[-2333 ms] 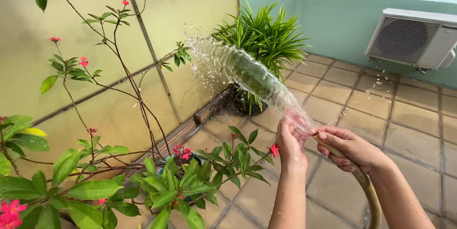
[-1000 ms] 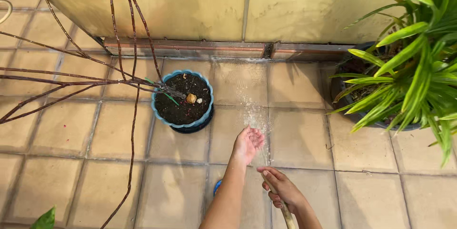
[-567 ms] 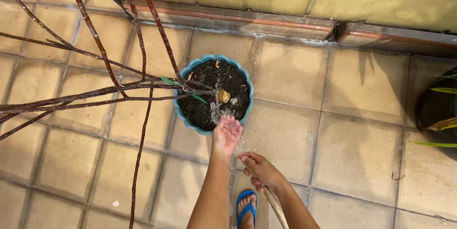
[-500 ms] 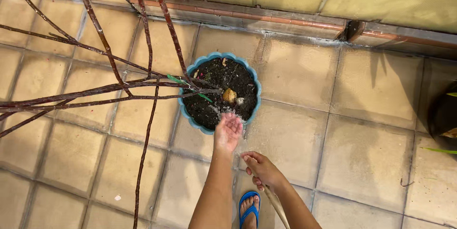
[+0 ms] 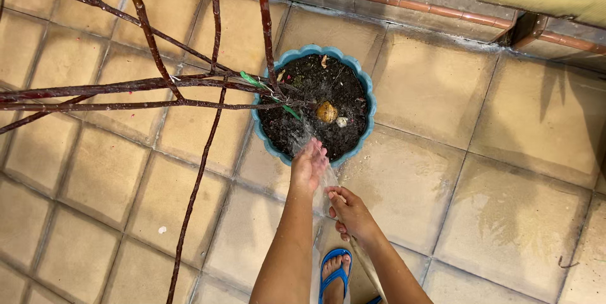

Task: The person waters various potted plants on tiered racks and on the balcony floor using a hose, occasionally adjusting the leaves and removing small debris by hand.

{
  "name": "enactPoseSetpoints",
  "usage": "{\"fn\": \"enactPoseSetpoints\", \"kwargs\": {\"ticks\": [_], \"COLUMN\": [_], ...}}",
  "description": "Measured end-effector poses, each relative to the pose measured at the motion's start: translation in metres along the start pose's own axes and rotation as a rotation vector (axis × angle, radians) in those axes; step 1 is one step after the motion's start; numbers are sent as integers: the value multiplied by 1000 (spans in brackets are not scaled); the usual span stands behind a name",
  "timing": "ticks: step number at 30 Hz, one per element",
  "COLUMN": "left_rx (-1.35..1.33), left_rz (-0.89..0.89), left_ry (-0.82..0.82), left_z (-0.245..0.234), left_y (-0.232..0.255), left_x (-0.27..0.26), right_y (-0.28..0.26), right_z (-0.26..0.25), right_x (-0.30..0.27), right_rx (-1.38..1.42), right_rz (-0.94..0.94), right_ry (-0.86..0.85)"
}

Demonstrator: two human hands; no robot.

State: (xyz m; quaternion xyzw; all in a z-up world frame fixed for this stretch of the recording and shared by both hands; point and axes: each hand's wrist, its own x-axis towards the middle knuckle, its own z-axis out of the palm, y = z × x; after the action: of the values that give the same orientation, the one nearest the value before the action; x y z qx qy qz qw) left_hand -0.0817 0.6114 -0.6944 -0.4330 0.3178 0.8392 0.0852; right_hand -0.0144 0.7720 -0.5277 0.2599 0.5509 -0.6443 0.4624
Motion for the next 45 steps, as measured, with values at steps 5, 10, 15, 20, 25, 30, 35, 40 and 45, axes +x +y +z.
{"fn": "enactPoseSetpoints", "kwargs": {"ticks": [5,10,15,20,25,30,35,40,45], "left_rx": [56,125,175,234,308,567,814,926,867], "left_rz": [25,-21,3,1,2,1,-238,-442,-429], "left_ry": [13,44,59,69,73,-143,-427,-937,-1018], "left_z": [-12,-4,21,32,37,84,220,381,472], "left_y": [0,8,12,6,-13,-91,-209,-302,-357], "left_x": [8,-7,-25,-28,-26,-83,-248,-463,-574], "right_y": [-1,5,13,22,31,58,135,228,235], "right_z": [-2,-13,-21,-28,-35,-87,-194,-307,-347], "right_x": [-10,-12,-15,-25,-58,-137,-244,-380,-466], "right_rx": [-36,72,97,103,175,418,808,1028,1110], "right_rz": [33,19,47,31,32,-23,-266,-684,-554], "right_ry": [-87,-27,-8,-86,-113,116,517,789,626]}}
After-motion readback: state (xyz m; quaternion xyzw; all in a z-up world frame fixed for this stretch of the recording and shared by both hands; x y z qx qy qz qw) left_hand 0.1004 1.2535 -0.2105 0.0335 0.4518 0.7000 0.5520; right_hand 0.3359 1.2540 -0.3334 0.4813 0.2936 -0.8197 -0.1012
